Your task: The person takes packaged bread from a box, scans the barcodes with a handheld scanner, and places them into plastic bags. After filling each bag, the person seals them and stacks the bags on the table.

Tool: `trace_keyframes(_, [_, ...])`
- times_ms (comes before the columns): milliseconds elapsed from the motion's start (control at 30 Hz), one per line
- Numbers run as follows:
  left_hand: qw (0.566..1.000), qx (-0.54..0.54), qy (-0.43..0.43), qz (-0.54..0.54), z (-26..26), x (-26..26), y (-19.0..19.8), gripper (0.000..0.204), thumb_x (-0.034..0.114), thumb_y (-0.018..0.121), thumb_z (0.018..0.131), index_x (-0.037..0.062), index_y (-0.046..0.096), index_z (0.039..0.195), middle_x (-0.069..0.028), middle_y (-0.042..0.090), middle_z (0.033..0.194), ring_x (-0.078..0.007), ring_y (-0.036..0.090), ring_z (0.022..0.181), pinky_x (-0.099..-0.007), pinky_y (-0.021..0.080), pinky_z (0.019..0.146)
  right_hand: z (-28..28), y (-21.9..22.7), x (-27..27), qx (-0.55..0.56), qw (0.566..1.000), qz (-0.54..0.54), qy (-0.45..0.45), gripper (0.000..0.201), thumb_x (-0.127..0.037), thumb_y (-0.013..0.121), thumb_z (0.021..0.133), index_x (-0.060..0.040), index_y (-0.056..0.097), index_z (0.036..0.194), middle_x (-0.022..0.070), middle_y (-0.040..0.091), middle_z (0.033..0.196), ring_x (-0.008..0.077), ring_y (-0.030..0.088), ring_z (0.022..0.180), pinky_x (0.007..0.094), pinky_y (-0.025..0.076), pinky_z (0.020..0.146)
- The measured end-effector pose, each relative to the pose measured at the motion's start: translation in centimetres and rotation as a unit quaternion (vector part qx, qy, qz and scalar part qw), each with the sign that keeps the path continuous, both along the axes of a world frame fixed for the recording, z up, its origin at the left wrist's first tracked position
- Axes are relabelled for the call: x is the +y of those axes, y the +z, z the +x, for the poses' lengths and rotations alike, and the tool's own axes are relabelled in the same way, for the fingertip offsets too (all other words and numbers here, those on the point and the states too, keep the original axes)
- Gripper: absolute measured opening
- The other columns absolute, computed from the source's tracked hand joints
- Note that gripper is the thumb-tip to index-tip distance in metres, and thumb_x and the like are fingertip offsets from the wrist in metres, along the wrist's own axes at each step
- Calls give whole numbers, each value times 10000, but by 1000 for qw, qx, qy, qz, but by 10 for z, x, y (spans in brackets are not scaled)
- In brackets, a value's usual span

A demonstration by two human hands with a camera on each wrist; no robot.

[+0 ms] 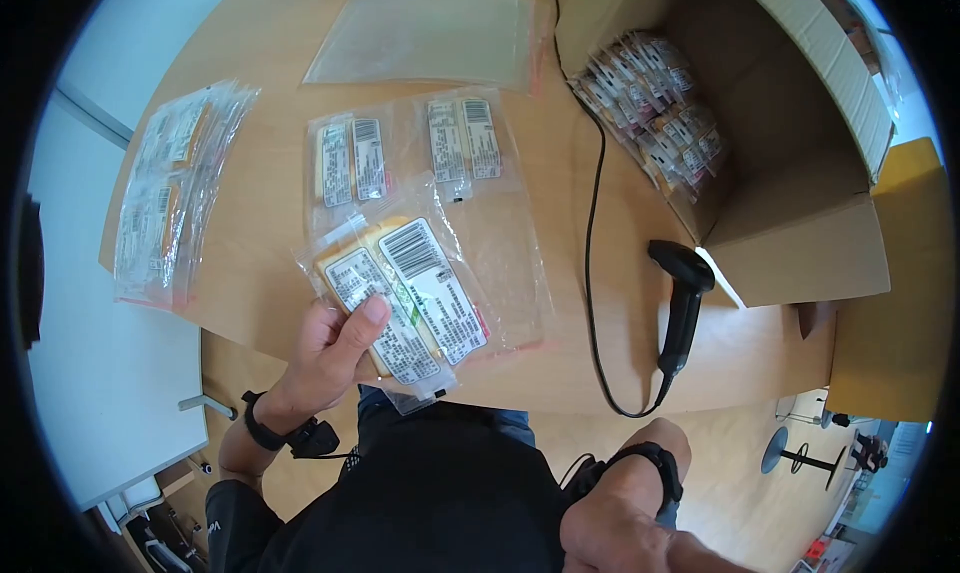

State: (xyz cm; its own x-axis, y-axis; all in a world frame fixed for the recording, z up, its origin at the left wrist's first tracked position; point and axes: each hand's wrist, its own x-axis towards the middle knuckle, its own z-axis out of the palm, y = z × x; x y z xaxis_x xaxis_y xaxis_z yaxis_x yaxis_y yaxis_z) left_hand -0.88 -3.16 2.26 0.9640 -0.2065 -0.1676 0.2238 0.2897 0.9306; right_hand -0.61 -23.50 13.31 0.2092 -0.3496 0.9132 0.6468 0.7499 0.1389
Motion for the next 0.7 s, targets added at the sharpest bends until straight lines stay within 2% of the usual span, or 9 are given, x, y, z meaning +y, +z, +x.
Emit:
trace_keyframes(33, [1000,2,5,-7,0,-1,2,437,266,528,1109,-72,560,1383,-124,695,1262,-147,666,1133,-298,551,964,-13,16,-3,-82,947,283,128,401,159,763,741,-98,687,1040,17,596,1101,181,579,1093,268,588,819])
trace_keyframes(67, [1000,2,7,-6,0,-2,1,437,266,528,1109,-72,560,1383,-124,695,1262,-147,666,1133,-298,551,964,-29,33,-6,-153,792,537,245,289,90,772,737,-76,677,954,36,602,975,194,600,981,296,549,745])
trace_keyframes(100, [1000,-6,8,3,1,-2,0,431,270,534,1107,-69,578,1369,-119,705,1234,-140,665,1121,-295,553,949,-27,32,-8,-151,791,538,248,289,90,772,737,-76,677,954,36,602,975,194,600,981,296,549,745])
trace_keyframes(167, [1000,-12,8,12,-1,0,0,426,274,540,1105,-65,596,1355,-114,715,1205,-133,663,1109,-291,554,933,-19,20,-13,-291,240,821,428,224,-42,795,756,-30,659,934,74,641,861,229,650,879,350,525,693])
trace_keyframes(233, [998,11,-28,50,-2,2,2,413,278,551,1100,-59,628,1325,-110,731,1157,-126,666,1077,-293,551,912,10,-30,-19,-361,-424,695,455,371,-167,824,801,20,644,1065,112,709,886,271,709,898,402,556,739])
trace_keyframes(300, [998,-9,-44,48,-2,-3,8,409,278,551,1100,-58,632,1319,-111,733,1147,-124,667,1057,-295,549,905,22,-76,-27,-373,-674,528,358,474,-214,821,877,57,627,1214,129,757,975,280,746,897,410,606,776])
trace_keyframes(367, [997,-31,-54,45,-2,-8,7,405,277,551,1099,-57,636,1312,-112,735,1136,-122,667,1036,-297,548,897,20,-97,-36,-388,-645,581,308,445,-201,801,918,67,617,1223,127,758,982,265,750,826,393,612,742])
trace_keyframes(433, [994,-20,-64,82,-3,-13,0,406,280,551,1099,-64,636,1298,-118,737,1137,-117,669,1026,-299,546,896,13,-110,-45,-592,-535,596,-88,338,-153,736,986,66,617,1214,110,764,961,177,732,725,305,604,670])
trace_keyframes(700, [993,8,-7,114,3,-10,5,443,324,570,1093,-61,615,1309,-93,726,1141,-85,653,1013,-269,535,871,-5,-115,-46,-545,-573,609,-57,200,-133,692,1017,37,630,1100,92,765,821,117,724,699,255,599,621])
